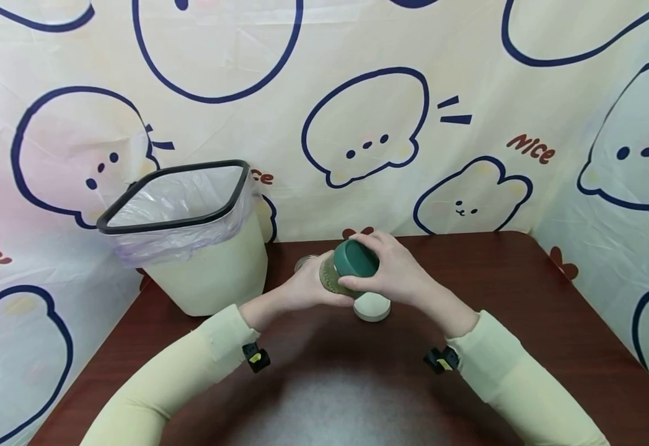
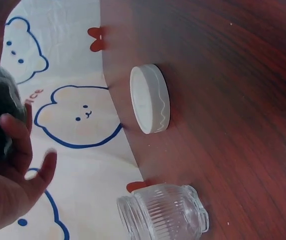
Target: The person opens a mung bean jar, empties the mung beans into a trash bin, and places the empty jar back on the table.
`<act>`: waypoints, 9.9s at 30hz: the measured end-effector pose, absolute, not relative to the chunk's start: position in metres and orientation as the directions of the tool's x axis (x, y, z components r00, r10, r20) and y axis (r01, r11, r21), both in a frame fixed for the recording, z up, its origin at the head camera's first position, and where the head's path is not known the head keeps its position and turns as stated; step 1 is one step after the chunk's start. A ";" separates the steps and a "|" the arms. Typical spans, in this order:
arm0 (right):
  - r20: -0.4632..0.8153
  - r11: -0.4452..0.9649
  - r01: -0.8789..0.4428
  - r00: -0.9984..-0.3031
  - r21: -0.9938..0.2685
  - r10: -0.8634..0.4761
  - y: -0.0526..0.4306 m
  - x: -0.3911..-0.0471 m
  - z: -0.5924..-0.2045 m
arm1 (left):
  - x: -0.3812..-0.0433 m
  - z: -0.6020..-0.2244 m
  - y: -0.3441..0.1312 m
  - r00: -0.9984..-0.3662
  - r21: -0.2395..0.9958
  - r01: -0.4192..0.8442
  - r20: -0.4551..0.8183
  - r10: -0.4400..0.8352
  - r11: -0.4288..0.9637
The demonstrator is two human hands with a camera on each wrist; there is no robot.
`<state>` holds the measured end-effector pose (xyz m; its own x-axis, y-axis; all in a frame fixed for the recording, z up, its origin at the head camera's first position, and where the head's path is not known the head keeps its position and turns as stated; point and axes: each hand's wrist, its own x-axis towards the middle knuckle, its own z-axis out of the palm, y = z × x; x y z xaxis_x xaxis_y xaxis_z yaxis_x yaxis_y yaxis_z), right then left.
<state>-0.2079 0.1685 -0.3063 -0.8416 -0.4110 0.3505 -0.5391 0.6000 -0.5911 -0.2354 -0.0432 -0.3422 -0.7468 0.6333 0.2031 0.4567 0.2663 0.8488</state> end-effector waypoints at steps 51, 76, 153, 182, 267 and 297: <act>0.271 0.499 -0.579 -0.784 -0.645 -0.559 0.171 -0.209 -0.307 | -0.235 -0.347 -0.052 -0.724 0.866 0.454 0.221 0.653 0.210; 0.349 0.460 -0.568 -0.806 -0.682 -0.478 0.185 -0.209 -0.310 | -0.231 -0.347 -0.061 -0.811 0.890 0.364 0.159 0.562 0.274; -0.251 0.883 -0.254 -0.894 -0.395 -0.370 0.270 -0.261 -0.408 | -0.221 -0.333 -0.085 -0.874 0.855 0.371 0.189 0.448 0.363; -0.004 0.845 -0.423 -0.893 -0.327 -0.449 0.211 -0.274 -0.337 | -0.218 -0.322 -0.117 -0.861 0.791 0.457 0.278 0.427 0.407; 0.426 0.515 -0.857 -0.466 0.001 -0.776 -0.034 -0.277 -0.253 | -0.208 -0.200 -0.259 -0.909 0.808 0.364 0.417 -0.013 0.464; 0.486 0.558 -0.822 -0.445 0.112 -0.752 -0.048 -0.278 -0.252 | -0.217 -0.184 -0.292 -0.912 0.759 0.291 0.404 -0.072 0.583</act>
<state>-0.2782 -0.0479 -0.2519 -0.4451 -0.7522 0.4859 -0.8220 0.5585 0.1115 -0.2173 -0.2920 -0.1841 -0.9118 -0.0716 0.4043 0.2907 0.5830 0.7587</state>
